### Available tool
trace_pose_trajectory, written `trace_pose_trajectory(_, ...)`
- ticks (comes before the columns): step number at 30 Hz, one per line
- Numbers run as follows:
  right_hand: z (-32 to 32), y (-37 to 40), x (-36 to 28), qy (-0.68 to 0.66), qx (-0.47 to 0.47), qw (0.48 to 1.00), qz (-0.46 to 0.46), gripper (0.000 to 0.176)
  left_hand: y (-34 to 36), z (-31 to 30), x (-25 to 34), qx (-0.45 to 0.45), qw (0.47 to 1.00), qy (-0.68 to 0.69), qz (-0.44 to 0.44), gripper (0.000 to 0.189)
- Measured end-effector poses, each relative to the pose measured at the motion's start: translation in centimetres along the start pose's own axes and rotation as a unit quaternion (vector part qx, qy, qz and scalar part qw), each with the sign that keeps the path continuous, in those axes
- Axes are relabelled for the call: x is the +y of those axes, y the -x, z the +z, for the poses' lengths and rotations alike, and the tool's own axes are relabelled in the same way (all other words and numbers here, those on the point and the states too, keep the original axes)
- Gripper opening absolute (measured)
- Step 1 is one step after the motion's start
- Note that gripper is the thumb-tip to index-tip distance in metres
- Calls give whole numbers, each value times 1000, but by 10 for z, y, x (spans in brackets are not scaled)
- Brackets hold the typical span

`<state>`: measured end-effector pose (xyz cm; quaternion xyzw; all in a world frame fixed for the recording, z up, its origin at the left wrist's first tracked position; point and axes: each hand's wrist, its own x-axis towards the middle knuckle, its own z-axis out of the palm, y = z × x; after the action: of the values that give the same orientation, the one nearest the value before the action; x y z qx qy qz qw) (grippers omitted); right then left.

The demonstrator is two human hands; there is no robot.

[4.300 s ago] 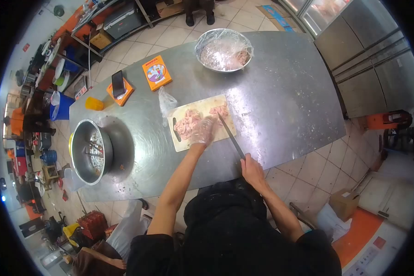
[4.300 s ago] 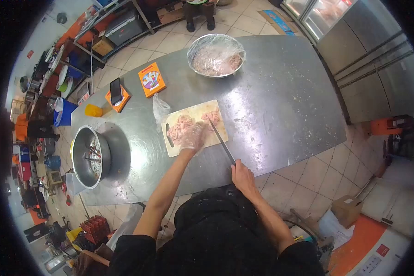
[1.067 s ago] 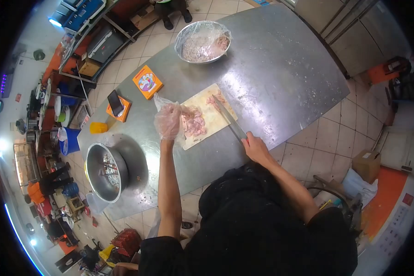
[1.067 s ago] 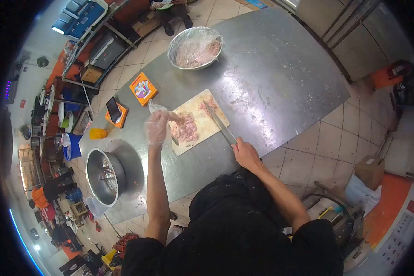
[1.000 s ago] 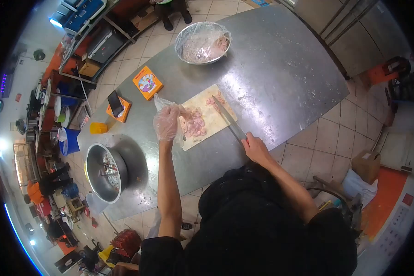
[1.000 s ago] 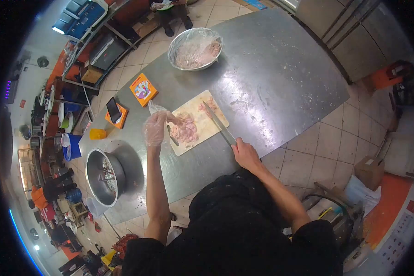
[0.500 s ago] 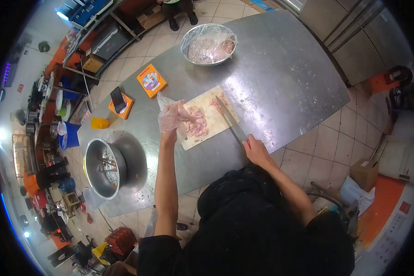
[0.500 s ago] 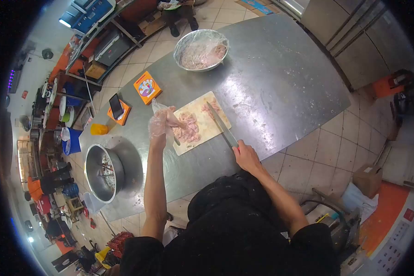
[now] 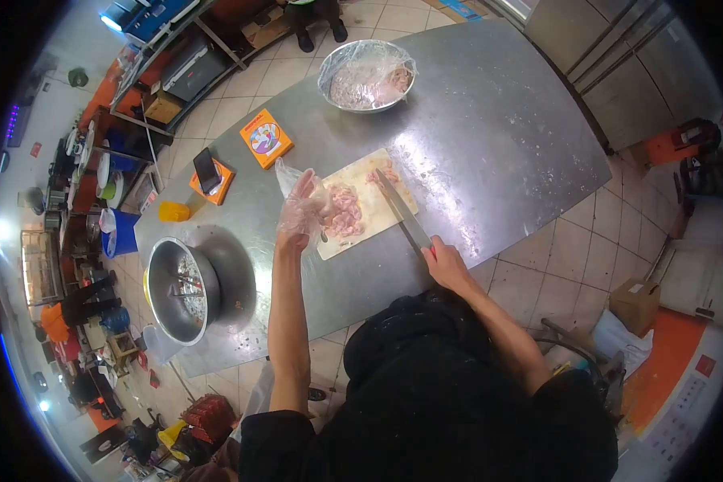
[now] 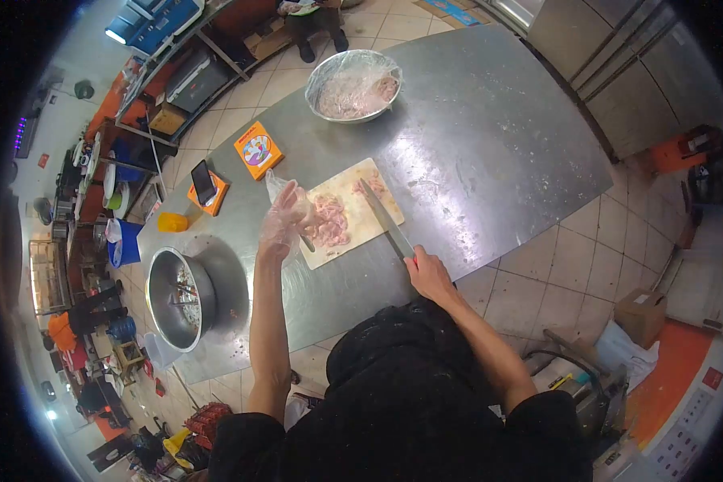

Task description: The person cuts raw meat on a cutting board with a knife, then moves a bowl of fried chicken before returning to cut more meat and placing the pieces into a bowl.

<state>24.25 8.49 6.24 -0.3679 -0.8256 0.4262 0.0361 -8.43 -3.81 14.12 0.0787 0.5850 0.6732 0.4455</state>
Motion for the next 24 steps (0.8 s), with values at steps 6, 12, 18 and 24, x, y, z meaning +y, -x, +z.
trace_pose_trajectory(6,1,-1,-2,-10,0,1000,7,29,1,18,17,-71,995,65,37,92)
trace_pose_trajectory(12,-5,-1,-10,-38,15,999,8,28,-4,28,18,-114,988,86,66,91)
trace_pose_trajectory(18,-6,-3,-7,-33,22,999,3,27,-51,-52,-93,81,828,-537,138,46)
trace_pose_trajectory(24,-6,-1,-3,-31,10,999,15,28,-27,-15,-71,209,734,-620,183,44)
